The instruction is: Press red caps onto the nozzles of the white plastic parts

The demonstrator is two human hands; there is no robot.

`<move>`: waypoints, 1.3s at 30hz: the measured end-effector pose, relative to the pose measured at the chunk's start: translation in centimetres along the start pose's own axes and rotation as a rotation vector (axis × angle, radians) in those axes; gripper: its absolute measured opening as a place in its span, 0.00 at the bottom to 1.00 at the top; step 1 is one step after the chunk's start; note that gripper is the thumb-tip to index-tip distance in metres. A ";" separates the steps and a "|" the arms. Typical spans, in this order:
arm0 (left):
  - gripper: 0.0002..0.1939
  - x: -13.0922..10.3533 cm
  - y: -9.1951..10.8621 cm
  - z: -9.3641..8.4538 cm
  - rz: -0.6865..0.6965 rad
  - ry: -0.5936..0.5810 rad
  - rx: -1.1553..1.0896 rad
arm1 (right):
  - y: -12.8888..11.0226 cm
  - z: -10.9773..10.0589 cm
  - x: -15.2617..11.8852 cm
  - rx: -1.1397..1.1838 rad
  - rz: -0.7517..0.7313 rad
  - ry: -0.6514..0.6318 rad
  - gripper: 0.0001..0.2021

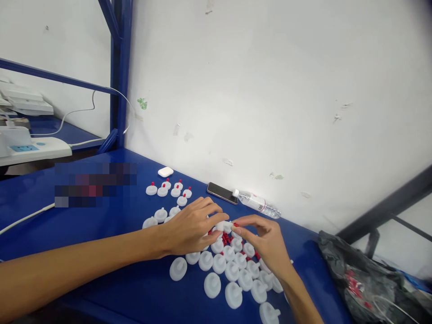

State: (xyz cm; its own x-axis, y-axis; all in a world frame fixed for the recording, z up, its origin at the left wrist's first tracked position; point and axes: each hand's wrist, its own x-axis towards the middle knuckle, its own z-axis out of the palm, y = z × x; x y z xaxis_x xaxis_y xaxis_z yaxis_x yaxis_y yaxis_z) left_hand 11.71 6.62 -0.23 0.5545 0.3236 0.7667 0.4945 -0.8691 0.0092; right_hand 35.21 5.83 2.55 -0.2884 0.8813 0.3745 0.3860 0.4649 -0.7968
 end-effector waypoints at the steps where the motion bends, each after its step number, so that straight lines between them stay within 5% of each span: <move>1: 0.14 0.0 0.0 0.0 0.007 0.006 -0.001 | 0.0 0.0 0.0 0.022 0.005 -0.008 0.06; 10: 0.15 0.0 -0.4 -0.2 0.138 0.109 0.047 | 0.0 -0.2 -0.2 0.296 0.048 -0.169 0.03; 16: 0.18 0.1 -0.2 -0.6 0.272 0.175 0.091 | -1.3 0.8 -0.7 0.517 0.060 -0.346 0.27; 19: 0.16 0.2 0.2 -0.5 0.310 0.181 0.072 | -1.7 1.4 -1.0 0.548 0.049 -0.435 0.25; 23: 0.14 0.3 0.6 -0.5 0.345 0.215 0.055 | -1.2 2.0 -1.1 0.508 -0.021 -0.371 0.21; 34: 0.20 0.3 0.8 -0.7 0.241 0.090 0.103 | -2.2 2.1 -1.2 0.423 0.018 -0.269 0.21; 39: 0.14 1.1 -2.0 -1.7 -0.231 -0.037 0.127 | -1.5 1.4 -0.5 0.258 0.037 -0.035 0.16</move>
State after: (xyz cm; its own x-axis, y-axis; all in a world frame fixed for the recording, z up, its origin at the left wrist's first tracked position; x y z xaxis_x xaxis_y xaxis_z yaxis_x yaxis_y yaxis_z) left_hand 10.24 8.07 1.69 0.4395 0.5236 0.7298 0.6897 -0.7172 0.0992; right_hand 33.60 4.58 2.87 -0.3102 0.8916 0.3298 0.1623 0.3915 -0.9057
